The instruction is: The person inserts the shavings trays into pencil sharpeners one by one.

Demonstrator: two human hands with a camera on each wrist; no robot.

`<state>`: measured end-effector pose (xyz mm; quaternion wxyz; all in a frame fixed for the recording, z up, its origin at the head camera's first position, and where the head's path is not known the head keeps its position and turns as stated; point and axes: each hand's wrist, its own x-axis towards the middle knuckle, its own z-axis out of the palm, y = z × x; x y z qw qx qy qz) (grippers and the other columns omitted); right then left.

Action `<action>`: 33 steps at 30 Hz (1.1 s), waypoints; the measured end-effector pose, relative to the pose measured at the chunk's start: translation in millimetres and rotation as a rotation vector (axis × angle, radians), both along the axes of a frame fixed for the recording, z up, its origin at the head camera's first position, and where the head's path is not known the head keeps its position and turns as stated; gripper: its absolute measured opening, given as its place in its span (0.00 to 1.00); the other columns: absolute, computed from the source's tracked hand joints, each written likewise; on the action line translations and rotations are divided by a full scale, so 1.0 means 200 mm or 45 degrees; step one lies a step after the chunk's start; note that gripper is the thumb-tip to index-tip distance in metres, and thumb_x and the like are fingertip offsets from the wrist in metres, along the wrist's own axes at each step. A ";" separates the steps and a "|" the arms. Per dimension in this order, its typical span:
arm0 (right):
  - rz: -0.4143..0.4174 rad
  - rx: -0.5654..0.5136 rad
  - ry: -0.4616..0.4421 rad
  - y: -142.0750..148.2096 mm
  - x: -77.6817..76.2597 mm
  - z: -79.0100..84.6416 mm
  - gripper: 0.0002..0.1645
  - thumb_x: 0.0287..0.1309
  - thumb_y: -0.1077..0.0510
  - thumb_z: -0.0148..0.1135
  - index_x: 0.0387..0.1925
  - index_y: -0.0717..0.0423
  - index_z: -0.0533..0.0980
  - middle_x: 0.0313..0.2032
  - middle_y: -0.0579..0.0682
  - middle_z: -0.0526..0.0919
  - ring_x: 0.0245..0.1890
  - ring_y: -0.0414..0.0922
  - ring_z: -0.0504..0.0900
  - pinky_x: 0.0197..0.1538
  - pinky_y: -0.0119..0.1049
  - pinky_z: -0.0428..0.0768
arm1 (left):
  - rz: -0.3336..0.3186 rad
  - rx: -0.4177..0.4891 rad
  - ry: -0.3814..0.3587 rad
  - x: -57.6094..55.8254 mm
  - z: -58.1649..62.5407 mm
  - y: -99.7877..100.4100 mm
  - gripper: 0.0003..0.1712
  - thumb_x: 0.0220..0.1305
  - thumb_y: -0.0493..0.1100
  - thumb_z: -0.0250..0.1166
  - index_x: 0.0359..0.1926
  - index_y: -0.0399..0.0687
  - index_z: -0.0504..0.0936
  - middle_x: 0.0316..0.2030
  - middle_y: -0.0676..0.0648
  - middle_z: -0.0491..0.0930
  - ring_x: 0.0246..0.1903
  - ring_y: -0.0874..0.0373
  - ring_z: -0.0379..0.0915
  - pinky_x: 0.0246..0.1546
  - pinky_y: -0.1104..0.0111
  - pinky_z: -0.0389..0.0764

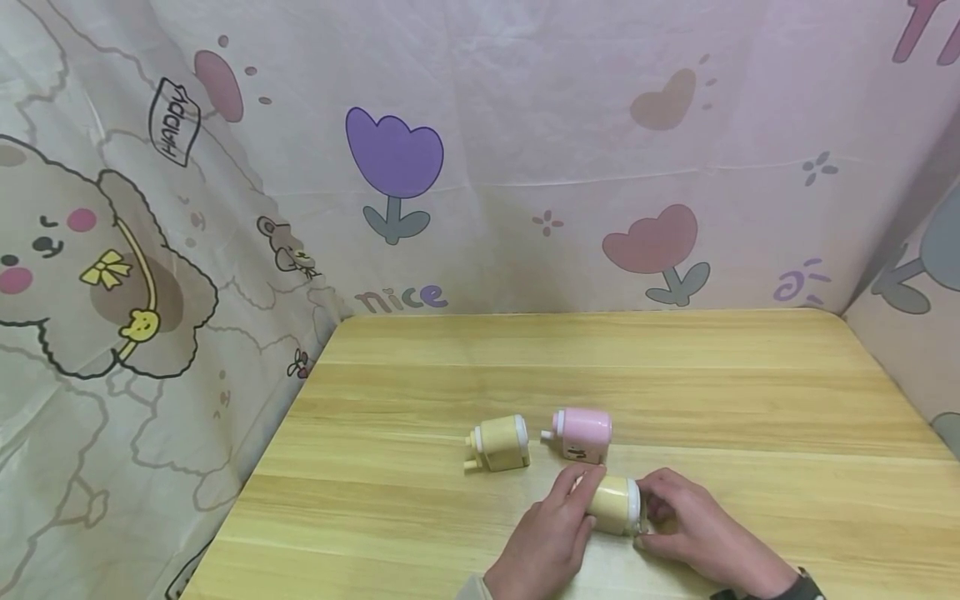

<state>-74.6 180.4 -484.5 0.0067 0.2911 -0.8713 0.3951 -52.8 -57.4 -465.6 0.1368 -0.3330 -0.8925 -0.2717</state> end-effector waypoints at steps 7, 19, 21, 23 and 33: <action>-0.029 0.023 0.013 -0.01 0.00 0.00 0.26 0.42 0.46 0.74 0.43 0.50 0.76 0.41 0.37 0.74 0.36 0.33 0.74 0.39 0.34 0.78 | 0.010 -0.018 -0.001 0.00 0.01 0.00 0.39 0.62 0.37 0.61 0.71 0.52 0.57 0.60 0.51 0.65 0.32 0.64 0.75 0.29 0.77 0.74; -0.040 0.009 0.091 -0.03 0.00 -0.01 0.26 0.42 0.46 0.74 0.44 0.48 0.76 0.42 0.35 0.75 0.37 0.33 0.74 0.39 0.35 0.78 | 0.014 -0.010 -0.001 0.00 0.01 0.00 0.38 0.62 0.38 0.61 0.71 0.53 0.57 0.60 0.51 0.66 0.30 0.65 0.74 0.27 0.78 0.73; -0.046 0.016 0.094 -0.03 0.00 -0.01 0.26 0.42 0.46 0.74 0.44 0.47 0.77 0.42 0.34 0.75 0.37 0.33 0.74 0.39 0.35 0.78 | 0.015 -0.010 -0.006 0.00 0.01 0.00 0.38 0.62 0.38 0.60 0.71 0.53 0.57 0.60 0.51 0.66 0.30 0.65 0.74 0.27 0.78 0.73; -0.056 0.023 0.094 -0.03 0.00 -0.01 0.26 0.41 0.46 0.74 0.44 0.46 0.77 0.42 0.33 0.75 0.37 0.32 0.74 0.40 0.35 0.78 | 0.018 -0.011 -0.006 0.00 0.01 0.00 0.38 0.62 0.37 0.60 0.71 0.53 0.57 0.60 0.51 0.66 0.30 0.65 0.74 0.27 0.78 0.73; -0.046 0.036 0.129 -0.03 -0.01 -0.01 0.26 0.41 0.45 0.75 0.43 0.46 0.76 0.40 0.33 0.73 0.36 0.32 0.72 0.37 0.33 0.76 | 0.020 -0.003 -0.006 0.00 0.01 0.00 0.35 0.63 0.38 0.60 0.70 0.52 0.59 0.59 0.50 0.66 0.30 0.65 0.74 0.28 0.78 0.73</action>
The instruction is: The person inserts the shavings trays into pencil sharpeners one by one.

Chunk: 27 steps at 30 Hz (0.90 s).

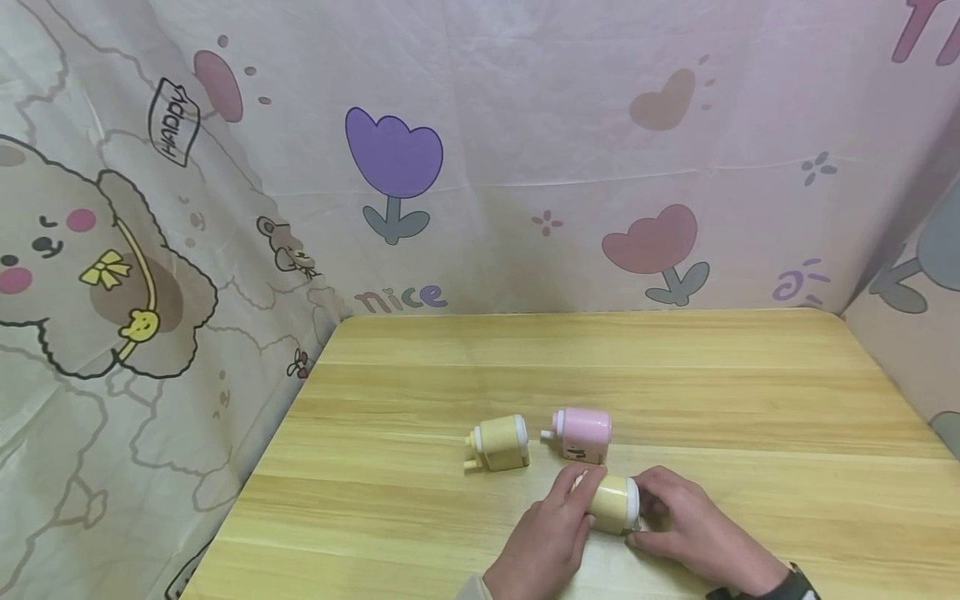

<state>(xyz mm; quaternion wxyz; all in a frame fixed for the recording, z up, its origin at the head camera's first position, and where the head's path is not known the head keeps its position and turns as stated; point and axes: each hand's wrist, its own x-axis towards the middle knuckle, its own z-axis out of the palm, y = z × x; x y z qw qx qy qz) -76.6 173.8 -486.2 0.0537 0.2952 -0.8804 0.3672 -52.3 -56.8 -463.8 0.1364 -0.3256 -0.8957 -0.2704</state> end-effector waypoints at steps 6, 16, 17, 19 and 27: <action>-0.009 0.018 -0.053 0.00 0.00 0.01 0.28 0.41 0.43 0.74 0.44 0.47 0.77 0.40 0.34 0.74 0.36 0.33 0.72 0.38 0.34 0.77 | -0.006 -0.007 0.008 0.00 0.00 0.00 0.35 0.62 0.38 0.60 0.70 0.51 0.59 0.59 0.50 0.66 0.30 0.65 0.73 0.28 0.79 0.73; -0.044 0.015 -0.084 -0.02 0.00 0.03 0.27 0.39 0.45 0.76 0.43 0.47 0.76 0.39 0.34 0.74 0.36 0.33 0.72 0.38 0.34 0.77 | -0.001 -0.007 -0.002 0.00 -0.01 0.00 0.36 0.62 0.38 0.60 0.70 0.52 0.60 0.59 0.51 0.65 0.30 0.66 0.73 0.27 0.78 0.72; -0.043 0.007 -0.073 -0.02 0.00 0.03 0.27 0.39 0.45 0.76 0.42 0.47 0.76 0.39 0.34 0.74 0.36 0.33 0.72 0.38 0.34 0.77 | -0.001 -0.008 -0.003 0.00 -0.01 0.00 0.36 0.62 0.38 0.60 0.70 0.52 0.59 0.59 0.51 0.65 0.29 0.66 0.73 0.27 0.78 0.72; -0.043 -0.009 -0.049 -0.02 0.01 0.02 0.27 0.38 0.46 0.76 0.42 0.46 0.76 0.38 0.34 0.74 0.35 0.33 0.72 0.37 0.34 0.76 | -0.001 -0.007 -0.010 0.00 -0.01 0.00 0.35 0.63 0.38 0.60 0.70 0.52 0.59 0.59 0.51 0.65 0.29 0.66 0.73 0.26 0.78 0.72; -0.040 -0.040 0.007 -0.03 0.01 0.00 0.27 0.37 0.46 0.77 0.41 0.45 0.76 0.38 0.33 0.74 0.35 0.32 0.72 0.35 0.33 0.76 | -0.010 -0.009 -0.015 -0.01 -0.01 0.00 0.36 0.63 0.38 0.60 0.70 0.53 0.59 0.59 0.51 0.66 0.30 0.66 0.73 0.26 0.79 0.72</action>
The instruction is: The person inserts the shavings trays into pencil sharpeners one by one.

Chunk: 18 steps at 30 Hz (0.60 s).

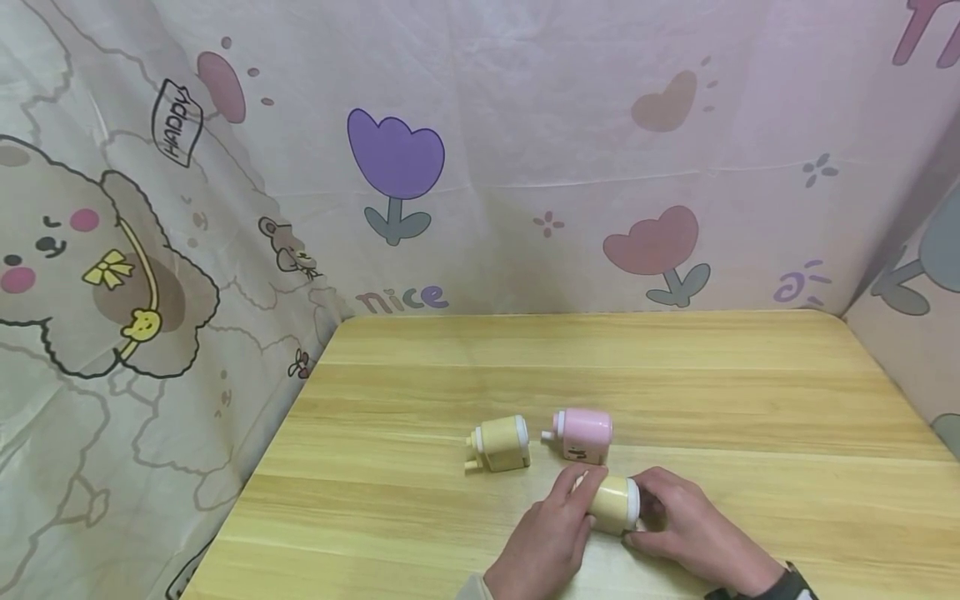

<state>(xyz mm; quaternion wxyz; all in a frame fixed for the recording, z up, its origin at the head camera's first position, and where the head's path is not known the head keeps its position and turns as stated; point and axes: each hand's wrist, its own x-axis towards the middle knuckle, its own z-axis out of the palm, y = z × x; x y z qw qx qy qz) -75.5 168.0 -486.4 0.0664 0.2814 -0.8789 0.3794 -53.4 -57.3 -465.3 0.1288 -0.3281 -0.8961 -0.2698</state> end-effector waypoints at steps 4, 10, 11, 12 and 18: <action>0.002 0.006 0.000 0.00 0.00 0.00 0.28 0.37 0.46 0.77 0.41 0.46 0.76 0.38 0.33 0.74 0.35 0.32 0.72 0.36 0.33 0.76 | -0.002 -0.002 0.006 0.00 0.00 0.00 0.36 0.63 0.38 0.60 0.70 0.52 0.59 0.59 0.51 0.66 0.30 0.66 0.73 0.26 0.78 0.72; -0.008 0.032 -0.038 0.00 -0.01 0.01 0.28 0.37 0.44 0.77 0.42 0.46 0.76 0.39 0.33 0.75 0.36 0.32 0.72 0.38 0.34 0.77 | 0.001 0.001 0.002 0.00 0.00 0.00 0.36 0.63 0.38 0.59 0.70 0.53 0.58 0.59 0.51 0.65 0.30 0.66 0.73 0.27 0.79 0.72; -0.007 0.032 -0.045 0.00 -0.01 0.01 0.28 0.37 0.44 0.77 0.42 0.46 0.76 0.39 0.34 0.75 0.36 0.32 0.72 0.38 0.34 0.77 | -0.001 0.002 0.003 0.00 0.00 0.00 0.35 0.64 0.38 0.59 0.70 0.52 0.58 0.60 0.50 0.65 0.30 0.66 0.73 0.27 0.79 0.72; -0.006 0.034 -0.051 0.00 -0.01 0.01 0.28 0.37 0.44 0.77 0.42 0.46 0.76 0.39 0.33 0.75 0.36 0.32 0.72 0.38 0.34 0.77 | -0.003 0.004 0.000 0.00 0.00 0.00 0.35 0.64 0.38 0.59 0.70 0.52 0.59 0.60 0.50 0.65 0.30 0.66 0.73 0.27 0.79 0.72; 0.007 0.039 -0.105 0.01 -0.01 0.02 0.27 0.38 0.44 0.76 0.42 0.47 0.76 0.38 0.35 0.75 0.35 0.33 0.72 0.36 0.33 0.76 | -0.002 0.004 -0.008 0.00 0.00 0.00 0.35 0.64 0.38 0.59 0.70 0.52 0.58 0.60 0.51 0.65 0.30 0.65 0.73 0.27 0.79 0.72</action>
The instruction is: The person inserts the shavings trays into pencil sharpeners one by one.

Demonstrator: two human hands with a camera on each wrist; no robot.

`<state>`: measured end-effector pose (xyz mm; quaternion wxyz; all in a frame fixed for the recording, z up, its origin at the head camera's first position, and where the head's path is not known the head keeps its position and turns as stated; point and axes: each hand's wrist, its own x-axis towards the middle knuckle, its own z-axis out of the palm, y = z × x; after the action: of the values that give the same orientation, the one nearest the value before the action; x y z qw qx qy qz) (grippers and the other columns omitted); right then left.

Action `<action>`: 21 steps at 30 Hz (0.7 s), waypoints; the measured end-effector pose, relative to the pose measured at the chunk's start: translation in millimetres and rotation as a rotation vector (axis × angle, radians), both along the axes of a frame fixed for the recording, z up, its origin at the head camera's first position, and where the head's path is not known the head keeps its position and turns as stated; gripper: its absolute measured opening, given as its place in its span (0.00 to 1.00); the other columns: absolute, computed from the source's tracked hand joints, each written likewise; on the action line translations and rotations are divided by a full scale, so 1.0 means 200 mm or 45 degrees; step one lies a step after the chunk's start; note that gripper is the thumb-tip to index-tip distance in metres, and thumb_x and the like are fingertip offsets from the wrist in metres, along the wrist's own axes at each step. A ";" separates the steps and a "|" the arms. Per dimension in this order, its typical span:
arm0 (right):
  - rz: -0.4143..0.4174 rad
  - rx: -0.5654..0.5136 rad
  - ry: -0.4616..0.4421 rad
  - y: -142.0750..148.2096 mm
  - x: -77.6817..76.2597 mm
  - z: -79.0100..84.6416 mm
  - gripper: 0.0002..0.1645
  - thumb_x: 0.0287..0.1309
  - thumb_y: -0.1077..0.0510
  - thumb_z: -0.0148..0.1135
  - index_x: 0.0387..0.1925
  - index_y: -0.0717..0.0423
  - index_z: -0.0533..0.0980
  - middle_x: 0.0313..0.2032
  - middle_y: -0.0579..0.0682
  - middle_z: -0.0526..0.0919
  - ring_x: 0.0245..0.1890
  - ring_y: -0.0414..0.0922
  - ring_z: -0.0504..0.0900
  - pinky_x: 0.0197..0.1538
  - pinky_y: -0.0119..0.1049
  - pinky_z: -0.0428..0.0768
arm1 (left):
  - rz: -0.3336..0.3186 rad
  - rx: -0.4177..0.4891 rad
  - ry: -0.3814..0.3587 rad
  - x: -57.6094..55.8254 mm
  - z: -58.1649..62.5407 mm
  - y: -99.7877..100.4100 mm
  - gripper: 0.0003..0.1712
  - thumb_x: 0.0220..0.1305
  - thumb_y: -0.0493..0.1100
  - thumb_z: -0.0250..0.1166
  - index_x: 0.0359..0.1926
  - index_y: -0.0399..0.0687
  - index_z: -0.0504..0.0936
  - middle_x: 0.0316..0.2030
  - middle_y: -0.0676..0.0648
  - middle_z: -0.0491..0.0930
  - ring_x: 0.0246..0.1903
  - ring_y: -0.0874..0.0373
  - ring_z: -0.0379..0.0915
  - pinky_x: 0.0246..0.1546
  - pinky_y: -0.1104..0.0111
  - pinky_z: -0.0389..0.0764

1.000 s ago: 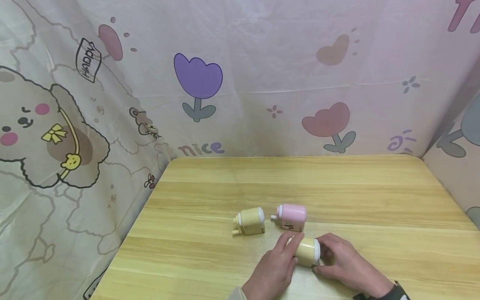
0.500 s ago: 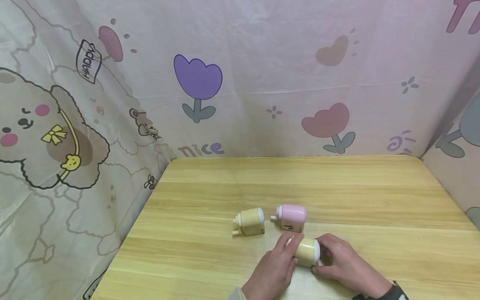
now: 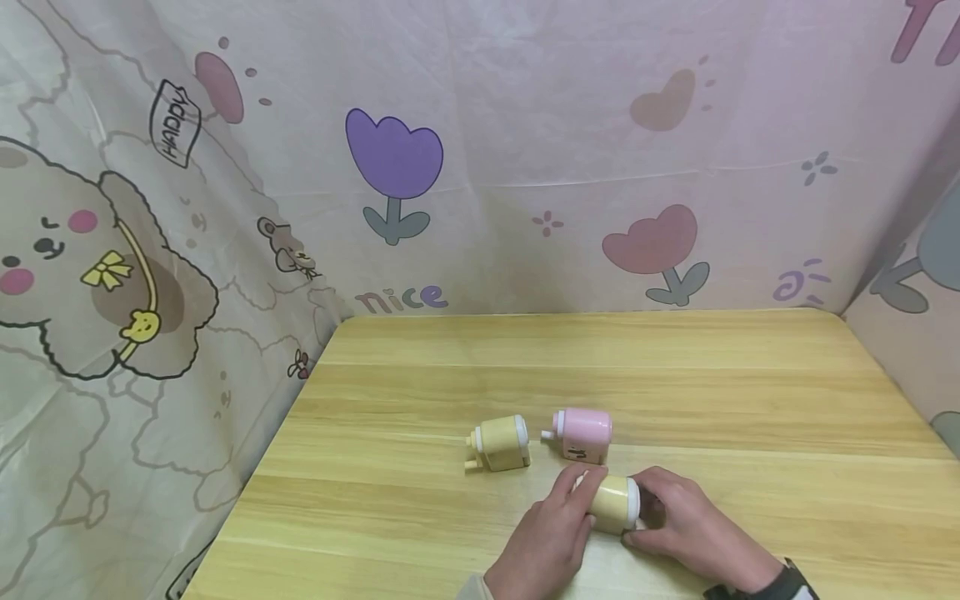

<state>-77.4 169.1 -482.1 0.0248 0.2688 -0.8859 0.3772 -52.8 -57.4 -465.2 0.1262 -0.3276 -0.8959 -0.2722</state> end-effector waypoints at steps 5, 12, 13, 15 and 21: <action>0.003 -0.011 -0.019 0.00 0.00 0.00 0.27 0.38 0.45 0.76 0.41 0.49 0.76 0.37 0.36 0.76 0.34 0.33 0.73 0.36 0.33 0.76 | -0.002 0.004 -0.003 0.00 0.00 0.00 0.35 0.64 0.38 0.59 0.70 0.53 0.58 0.60 0.50 0.65 0.30 0.66 0.73 0.26 0.79 0.72; -0.001 -0.016 -0.026 0.00 0.00 0.00 0.26 0.38 0.45 0.76 0.40 0.48 0.76 0.37 0.36 0.76 0.35 0.33 0.73 0.36 0.34 0.77 | 0.001 0.001 0.017 0.00 0.00 0.00 0.36 0.63 0.37 0.59 0.70 0.52 0.59 0.59 0.51 0.65 0.30 0.65 0.73 0.27 0.78 0.72; -0.003 -0.012 -0.026 -0.01 0.00 0.00 0.26 0.38 0.45 0.76 0.40 0.47 0.76 0.37 0.35 0.76 0.35 0.32 0.73 0.37 0.34 0.77 | 0.002 -0.001 0.019 0.00 0.00 0.00 0.36 0.63 0.37 0.59 0.70 0.52 0.59 0.59 0.51 0.65 0.30 0.66 0.73 0.27 0.78 0.72; -0.007 -0.008 -0.030 -0.01 0.00 0.00 0.26 0.38 0.45 0.76 0.40 0.47 0.76 0.38 0.35 0.76 0.35 0.33 0.73 0.37 0.34 0.77 | 0.004 -0.003 0.020 0.00 0.00 0.00 0.35 0.63 0.37 0.60 0.70 0.51 0.59 0.59 0.51 0.65 0.30 0.66 0.73 0.28 0.78 0.72; -0.009 -0.009 -0.055 -0.01 0.00 0.00 0.27 0.39 0.44 0.75 0.41 0.48 0.76 0.38 0.36 0.76 0.36 0.33 0.73 0.38 0.34 0.77 | 0.001 -0.002 0.020 0.00 0.00 0.00 0.35 0.63 0.37 0.59 0.70 0.50 0.59 0.60 0.51 0.65 0.30 0.66 0.73 0.28 0.79 0.72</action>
<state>-78.0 167.7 -482.1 0.0080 0.2573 -0.8859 0.3858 -53.0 -57.9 -464.7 0.1330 -0.3296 -0.8952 -0.2690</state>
